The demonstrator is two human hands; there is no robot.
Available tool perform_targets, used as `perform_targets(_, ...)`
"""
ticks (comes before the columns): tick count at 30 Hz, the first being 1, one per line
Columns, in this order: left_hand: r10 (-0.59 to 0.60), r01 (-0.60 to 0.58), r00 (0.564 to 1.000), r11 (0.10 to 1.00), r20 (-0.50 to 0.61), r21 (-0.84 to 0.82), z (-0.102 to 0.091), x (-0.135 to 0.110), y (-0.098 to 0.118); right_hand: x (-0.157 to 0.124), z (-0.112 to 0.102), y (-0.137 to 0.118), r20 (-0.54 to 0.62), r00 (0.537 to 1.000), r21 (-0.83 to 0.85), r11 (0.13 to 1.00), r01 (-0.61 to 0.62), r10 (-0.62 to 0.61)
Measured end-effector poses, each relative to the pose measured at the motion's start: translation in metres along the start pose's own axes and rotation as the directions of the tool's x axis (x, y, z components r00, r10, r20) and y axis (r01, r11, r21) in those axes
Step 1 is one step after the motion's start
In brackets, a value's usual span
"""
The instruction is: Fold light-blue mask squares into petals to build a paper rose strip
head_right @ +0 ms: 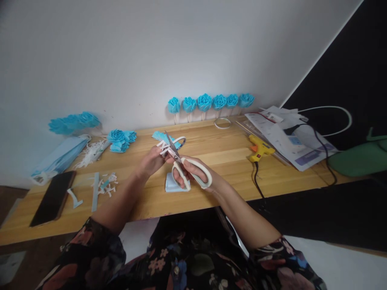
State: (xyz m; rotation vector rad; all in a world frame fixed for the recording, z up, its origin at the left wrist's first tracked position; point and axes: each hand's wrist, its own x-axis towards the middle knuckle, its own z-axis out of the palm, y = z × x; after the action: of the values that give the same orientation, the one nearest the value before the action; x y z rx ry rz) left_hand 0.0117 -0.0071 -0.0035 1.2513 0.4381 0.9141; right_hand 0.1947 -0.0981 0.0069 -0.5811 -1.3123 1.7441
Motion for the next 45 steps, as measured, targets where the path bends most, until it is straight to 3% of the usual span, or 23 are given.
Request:
perform_targets(20,0.043,-0.043,0.998,0.999,-0.054,0.006,-0.001,-0.001,-0.001,0.004,0.010,0.000,-0.100,0.994,0.242,0.970,-0.023,0.049)
perform_targets(30,0.043,-0.042,0.997,0.999,-0.066,0.008,-0.003,0.000,-0.001,0.002,0.008,-0.002,-0.109,0.991,0.280,0.959,-0.049,0.082)
perform_targets(35,-0.011,0.025,0.993,0.992,-0.118,0.121,-0.001,0.000,-0.007,-0.001,0.017,0.009,-0.056,0.992,0.172,0.980,-0.099,0.110)
perform_targets(40,0.036,0.015,0.987,0.952,-0.157,0.307,-0.008,-0.001,-0.014,-0.016,0.012,0.002,-0.116,0.990,0.130,0.989,-0.063,0.078)
perform_targets(43,0.075,-0.009,0.992,0.848,-0.102,0.530,-0.008,0.001,-0.010,-0.039,0.000,-0.009,-0.169,0.985,0.137,0.991,-0.015,0.038)
perform_targets(45,0.067,-0.071,0.997,0.712,0.032,0.699,-0.004,0.009,-0.008,-0.056,-0.007,-0.016,-0.229,0.973,0.121,0.992,0.021,0.007)
